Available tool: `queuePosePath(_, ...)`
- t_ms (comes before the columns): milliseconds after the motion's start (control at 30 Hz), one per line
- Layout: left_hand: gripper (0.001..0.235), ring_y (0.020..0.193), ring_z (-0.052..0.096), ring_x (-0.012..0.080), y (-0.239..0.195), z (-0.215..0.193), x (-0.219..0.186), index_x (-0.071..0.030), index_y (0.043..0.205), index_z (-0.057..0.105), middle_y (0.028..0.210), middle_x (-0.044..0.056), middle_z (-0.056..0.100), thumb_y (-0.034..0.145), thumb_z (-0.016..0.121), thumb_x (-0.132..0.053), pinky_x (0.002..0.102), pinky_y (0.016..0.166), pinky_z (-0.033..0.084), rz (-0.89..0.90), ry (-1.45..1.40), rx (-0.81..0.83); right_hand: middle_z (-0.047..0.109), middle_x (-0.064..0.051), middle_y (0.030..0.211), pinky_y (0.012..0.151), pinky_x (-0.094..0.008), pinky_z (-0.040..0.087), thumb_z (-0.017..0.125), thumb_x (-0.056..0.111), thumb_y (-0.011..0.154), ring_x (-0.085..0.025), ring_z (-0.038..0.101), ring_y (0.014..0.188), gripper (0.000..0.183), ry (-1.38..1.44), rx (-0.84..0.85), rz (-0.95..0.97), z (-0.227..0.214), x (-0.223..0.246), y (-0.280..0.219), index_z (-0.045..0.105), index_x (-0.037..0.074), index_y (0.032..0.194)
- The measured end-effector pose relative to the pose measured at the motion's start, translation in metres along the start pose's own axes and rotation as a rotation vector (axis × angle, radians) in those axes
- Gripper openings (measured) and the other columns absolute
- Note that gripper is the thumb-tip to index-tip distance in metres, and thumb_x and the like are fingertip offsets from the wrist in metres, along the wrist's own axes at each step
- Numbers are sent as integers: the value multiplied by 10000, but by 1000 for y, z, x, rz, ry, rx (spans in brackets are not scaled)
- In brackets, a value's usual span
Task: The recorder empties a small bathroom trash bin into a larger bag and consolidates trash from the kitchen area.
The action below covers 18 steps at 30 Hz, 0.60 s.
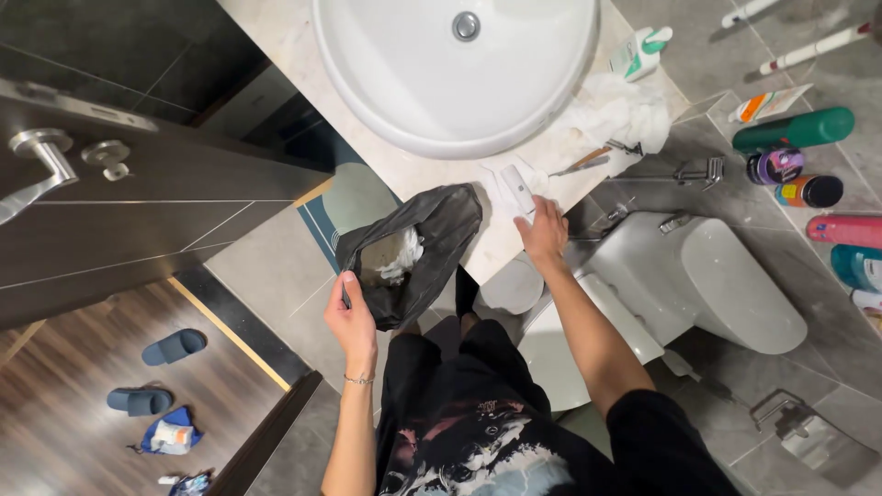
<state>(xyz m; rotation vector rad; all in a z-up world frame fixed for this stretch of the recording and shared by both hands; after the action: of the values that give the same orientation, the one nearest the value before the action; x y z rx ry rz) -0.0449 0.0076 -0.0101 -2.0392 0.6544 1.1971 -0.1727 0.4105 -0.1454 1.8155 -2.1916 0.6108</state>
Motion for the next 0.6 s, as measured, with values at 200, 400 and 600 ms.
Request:
queuePosePath(200,473,1045,595,101,-13,11,-5,69,1254,676,1144,74,727,1043,602,-347,269,959,469,8,24,30,604,-155,1240,927,-471,487,738,274,967,-381,617,1097,421,174,-15,78,18,-18,-15,618,69,1315)
queuePosePath(400,461,1083,595,110,-23,22,10,92,1251,673,1186,91,716,1049,608,-317,277,992,458,57,-21,81,665,-123,1008,776,-363,552,774,236,922,-255,680,873,351,580,-178,240,-3,-29,-87,699,39,1203)
queuePosePath(600,461,1093,601,121,-35,45,26,83,1283,657,1204,101,717,1039,607,-305,287,998,467,26,1,228,655,-109,978,773,-336,536,782,234,925,-183,655,812,324,660,-308,358,34,-87,-186,714,25,1163)
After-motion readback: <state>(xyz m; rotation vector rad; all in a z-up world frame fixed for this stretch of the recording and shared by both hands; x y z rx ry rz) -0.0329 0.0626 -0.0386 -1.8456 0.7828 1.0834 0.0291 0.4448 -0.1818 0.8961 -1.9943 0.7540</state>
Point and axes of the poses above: each hand's wrist, its own y-axis towards the middle knuckle, its own z-axis out of the palm, x = y × z, the point moved 9 cm from there along y, towards the middle knuckle
